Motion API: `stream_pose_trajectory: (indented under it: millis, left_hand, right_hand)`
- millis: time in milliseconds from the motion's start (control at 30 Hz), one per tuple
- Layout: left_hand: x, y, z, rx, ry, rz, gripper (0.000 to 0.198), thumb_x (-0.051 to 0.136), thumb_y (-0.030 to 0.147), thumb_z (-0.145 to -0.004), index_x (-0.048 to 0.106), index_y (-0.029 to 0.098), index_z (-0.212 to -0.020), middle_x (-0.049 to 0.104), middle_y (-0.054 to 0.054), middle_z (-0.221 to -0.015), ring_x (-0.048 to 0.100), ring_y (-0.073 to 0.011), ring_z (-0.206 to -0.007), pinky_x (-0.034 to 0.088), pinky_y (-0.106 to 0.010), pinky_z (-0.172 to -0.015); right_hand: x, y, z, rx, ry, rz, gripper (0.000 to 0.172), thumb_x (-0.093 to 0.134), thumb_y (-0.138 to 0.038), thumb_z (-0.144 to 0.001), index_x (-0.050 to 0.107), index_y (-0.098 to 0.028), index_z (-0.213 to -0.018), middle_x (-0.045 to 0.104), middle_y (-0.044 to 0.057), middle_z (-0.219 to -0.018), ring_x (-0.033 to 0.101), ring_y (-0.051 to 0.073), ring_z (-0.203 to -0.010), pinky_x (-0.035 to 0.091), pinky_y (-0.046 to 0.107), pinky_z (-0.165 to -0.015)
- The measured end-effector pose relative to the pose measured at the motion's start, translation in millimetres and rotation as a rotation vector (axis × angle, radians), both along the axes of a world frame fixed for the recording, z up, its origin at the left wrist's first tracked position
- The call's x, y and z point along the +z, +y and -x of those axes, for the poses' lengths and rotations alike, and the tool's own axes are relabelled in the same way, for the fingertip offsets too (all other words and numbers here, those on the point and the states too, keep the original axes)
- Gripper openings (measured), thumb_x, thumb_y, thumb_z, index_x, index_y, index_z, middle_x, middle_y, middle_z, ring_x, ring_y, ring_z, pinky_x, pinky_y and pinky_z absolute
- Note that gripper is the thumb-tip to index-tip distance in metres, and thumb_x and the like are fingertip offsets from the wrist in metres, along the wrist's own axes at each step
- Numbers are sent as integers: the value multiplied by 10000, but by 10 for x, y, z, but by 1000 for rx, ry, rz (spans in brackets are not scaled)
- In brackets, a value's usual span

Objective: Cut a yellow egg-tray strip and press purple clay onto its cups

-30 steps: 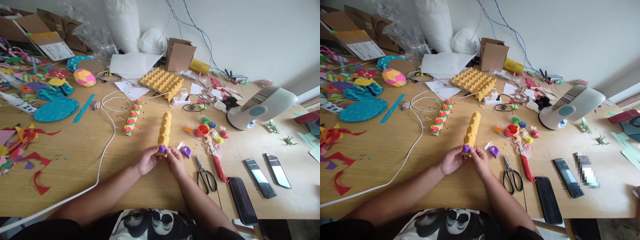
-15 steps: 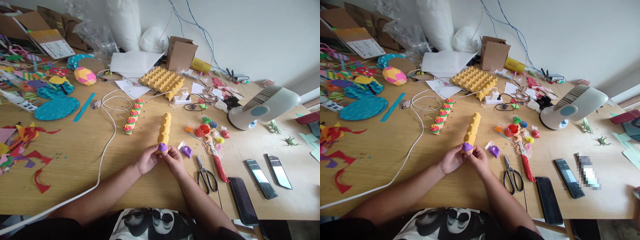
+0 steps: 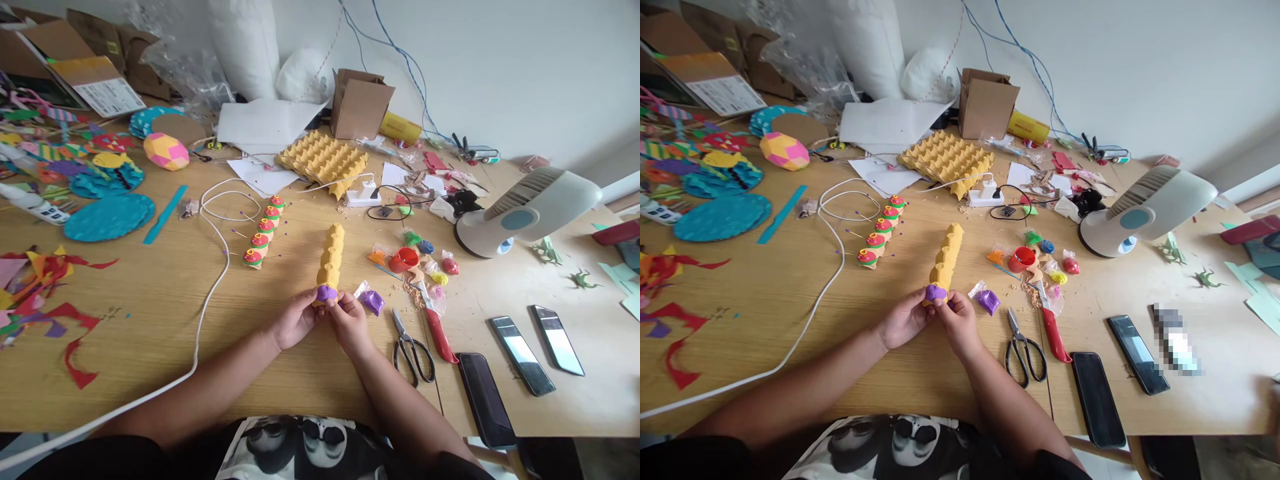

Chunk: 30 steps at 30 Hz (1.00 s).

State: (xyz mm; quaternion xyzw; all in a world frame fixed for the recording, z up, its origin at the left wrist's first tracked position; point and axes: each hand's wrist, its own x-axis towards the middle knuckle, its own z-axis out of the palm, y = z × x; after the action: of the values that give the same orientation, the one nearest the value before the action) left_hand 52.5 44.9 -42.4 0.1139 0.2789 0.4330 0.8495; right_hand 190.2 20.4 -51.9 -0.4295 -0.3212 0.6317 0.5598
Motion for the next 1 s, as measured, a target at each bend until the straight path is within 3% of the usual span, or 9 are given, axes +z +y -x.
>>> stream_pose_trajectory:
  millis: [200,533,767,900,1000]
  left_hand:
    - [-10,0,6,-9,1,-14,240,804,309,-813,769,163,-1000,722,-58,-1039,625,-118,-857,484,-204,-694]
    - [-25,-35,-27,25,19,-57,240,779,348,-838,775,177,-1006,739,-68,-1031,625,-130,-844,466,-228,-715]
    - [24,-20,-2,12,16,-145,306,764,408,-842,776,162,-1024,735,-84,-1042,609,-144,-842,458,-259,-749]
    - [50,-28,-1,43,127,-192,197,809,291,-800,794,148,-934,737,-65,-910,594,-140,-811,434,-253,-738]
    - [31,-23,6,85,167,-179,203,834,286,-771,802,156,-924,748,-66,-929,600,-144,-829,437,-252,-741]
  right_hand:
    - [-6,1,-17,-25,-98,21,304,817,-451,-757,627,-220,-807,642,-6,-783,581,150,-725,495,288,-732]
    - [34,-6,25,-23,-13,66,347,809,-503,-755,617,-219,-811,655,2,-778,569,140,-669,499,289,-681]
    - [52,-2,27,-3,3,49,331,790,-507,-775,623,-222,-803,641,-10,-746,582,145,-681,497,308,-741]
    - [68,-10,31,12,-89,63,355,779,-539,-766,619,-223,-788,611,-13,-701,551,147,-665,458,276,-642]
    - [87,-13,16,-55,-126,88,327,724,-540,-808,635,-226,-830,535,-31,-644,463,128,-582,382,261,-536]
